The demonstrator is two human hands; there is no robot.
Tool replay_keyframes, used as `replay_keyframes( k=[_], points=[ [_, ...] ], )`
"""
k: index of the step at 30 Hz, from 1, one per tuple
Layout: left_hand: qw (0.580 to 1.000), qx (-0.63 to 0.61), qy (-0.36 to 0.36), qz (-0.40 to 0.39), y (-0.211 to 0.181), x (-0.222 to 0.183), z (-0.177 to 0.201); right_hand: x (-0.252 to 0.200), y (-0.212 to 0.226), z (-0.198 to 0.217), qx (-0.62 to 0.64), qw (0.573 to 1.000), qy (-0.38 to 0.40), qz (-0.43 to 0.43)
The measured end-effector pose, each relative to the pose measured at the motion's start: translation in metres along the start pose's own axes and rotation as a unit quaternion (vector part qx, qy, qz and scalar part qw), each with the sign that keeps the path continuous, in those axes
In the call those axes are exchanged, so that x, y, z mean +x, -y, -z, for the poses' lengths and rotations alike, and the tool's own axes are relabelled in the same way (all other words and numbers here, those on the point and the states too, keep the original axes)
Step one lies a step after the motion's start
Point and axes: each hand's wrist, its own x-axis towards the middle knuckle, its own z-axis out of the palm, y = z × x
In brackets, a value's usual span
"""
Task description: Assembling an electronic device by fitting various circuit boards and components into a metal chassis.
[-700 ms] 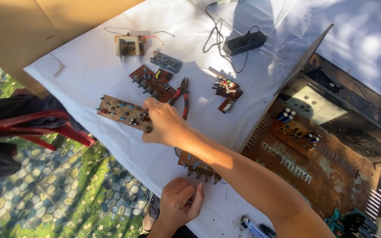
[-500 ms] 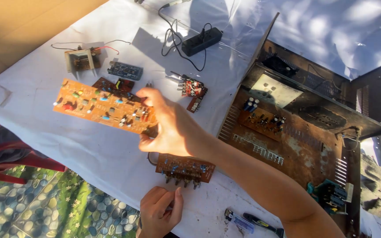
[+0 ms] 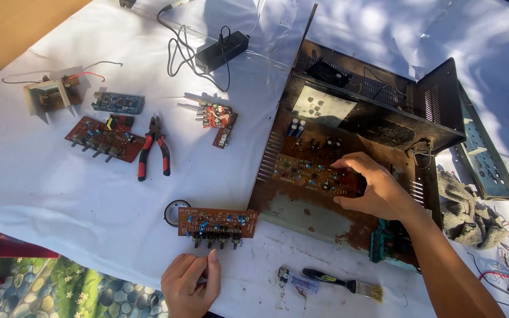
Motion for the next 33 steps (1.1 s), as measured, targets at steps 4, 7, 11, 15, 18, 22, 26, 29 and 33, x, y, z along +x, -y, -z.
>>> replay_keyframes(
  k=[4,7,11,15,18,22,26,29,33],
  points=[
    [1.000,0.006,0.009,-0.002,0.002,-0.003,-0.001,0.014,-0.058,-0.019,-0.003,0.991,-0.031,0.131],
    [1.000,0.006,0.002,-0.003,0.002,-0.003,-0.001,0.017,-0.058,-0.023,-0.039,0.997,0.003,0.074],
    [1.000,0.010,-0.004,-0.009,0.000,-0.001,-0.002,0.019,-0.048,-0.023,-0.024,0.999,0.005,0.036],
    [1.000,0.012,0.007,-0.012,0.004,-0.003,-0.001,0.025,-0.045,-0.023,-0.023,0.999,0.005,0.033],
    [1.000,0.018,-0.004,0.001,0.002,-0.004,-0.003,0.028,-0.050,-0.023,-0.023,0.999,0.001,0.042],
    [1.000,0.015,0.003,0.010,0.005,-0.006,-0.004,0.030,-0.044,-0.022,0.005,0.999,-0.019,0.028],
    [0.999,0.023,0.005,0.024,0.006,-0.008,-0.005,0.030,-0.045,-0.021,0.004,0.999,-0.029,0.032],
    [0.999,0.024,0.005,0.030,0.005,-0.007,-0.006,0.029,-0.045,-0.018,-0.001,0.999,-0.027,0.032],
    [0.999,0.029,0.006,0.033,0.006,-0.008,-0.006,0.029,-0.052,-0.016,0.008,0.998,-0.039,0.055]
  ],
)
